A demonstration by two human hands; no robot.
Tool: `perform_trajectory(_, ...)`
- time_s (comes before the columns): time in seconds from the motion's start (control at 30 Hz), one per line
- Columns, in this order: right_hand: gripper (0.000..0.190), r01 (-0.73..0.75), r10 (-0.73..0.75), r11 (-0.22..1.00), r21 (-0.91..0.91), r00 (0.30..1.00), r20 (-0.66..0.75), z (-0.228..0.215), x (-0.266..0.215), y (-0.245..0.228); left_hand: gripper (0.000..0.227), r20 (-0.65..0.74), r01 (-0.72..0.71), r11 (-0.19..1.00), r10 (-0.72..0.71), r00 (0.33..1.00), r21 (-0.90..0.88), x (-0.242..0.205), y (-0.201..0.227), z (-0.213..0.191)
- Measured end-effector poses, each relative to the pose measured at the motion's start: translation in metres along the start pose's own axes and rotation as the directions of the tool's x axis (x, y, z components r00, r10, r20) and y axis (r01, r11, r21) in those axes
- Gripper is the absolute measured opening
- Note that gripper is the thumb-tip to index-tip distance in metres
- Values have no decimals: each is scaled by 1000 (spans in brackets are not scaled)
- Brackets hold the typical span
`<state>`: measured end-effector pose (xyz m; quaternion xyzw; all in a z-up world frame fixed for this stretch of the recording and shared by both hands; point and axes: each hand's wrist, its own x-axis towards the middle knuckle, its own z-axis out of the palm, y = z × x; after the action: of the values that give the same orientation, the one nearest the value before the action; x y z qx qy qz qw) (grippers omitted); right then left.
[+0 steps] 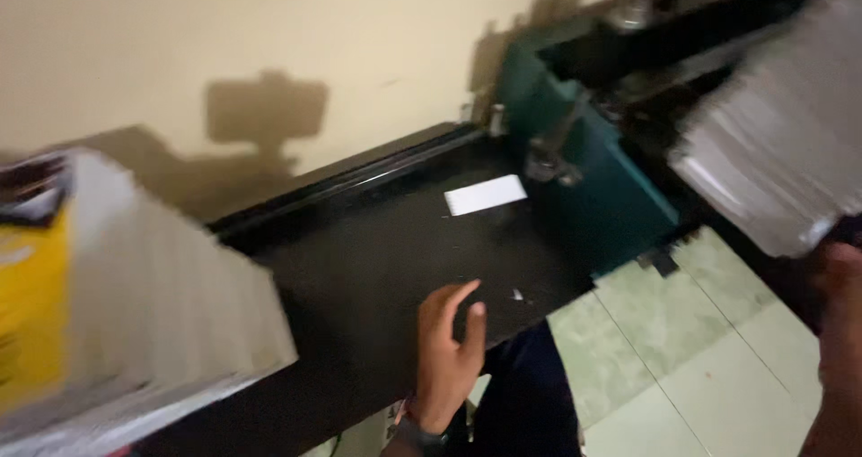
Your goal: The person repeatedly picks up a stack of white paper sheets, folds them in half, and places a yellow spiral-bound booklet cover over them. They then place the assembled notebook onto a growing stack on the left side of the table.
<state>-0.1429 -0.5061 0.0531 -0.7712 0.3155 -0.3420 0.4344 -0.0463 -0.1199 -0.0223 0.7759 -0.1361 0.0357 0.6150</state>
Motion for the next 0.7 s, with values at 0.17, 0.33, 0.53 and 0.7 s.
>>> perform_trajectory(0.17,83,251,-197,933,-260,956,216,-33,35,-44,44,161,-306,940,329,931,-152,53,46,74)
perform_trajectory(0.33,36,308,-240,939,-152,905,351,-40,93,-17,53,111,-574,810,585,803,-116,104,93,133)
perform_trajectory(0.53,55,359,-298,929,-89,868,397,-32,85,-57,77,238,-405,852,491,838,-333,168,124,188)
perform_trajectory(0.7,144,238,-75,912,-334,898,434,-36,72,-73,76,373,-124,854,346,861,-505,187,143,212)
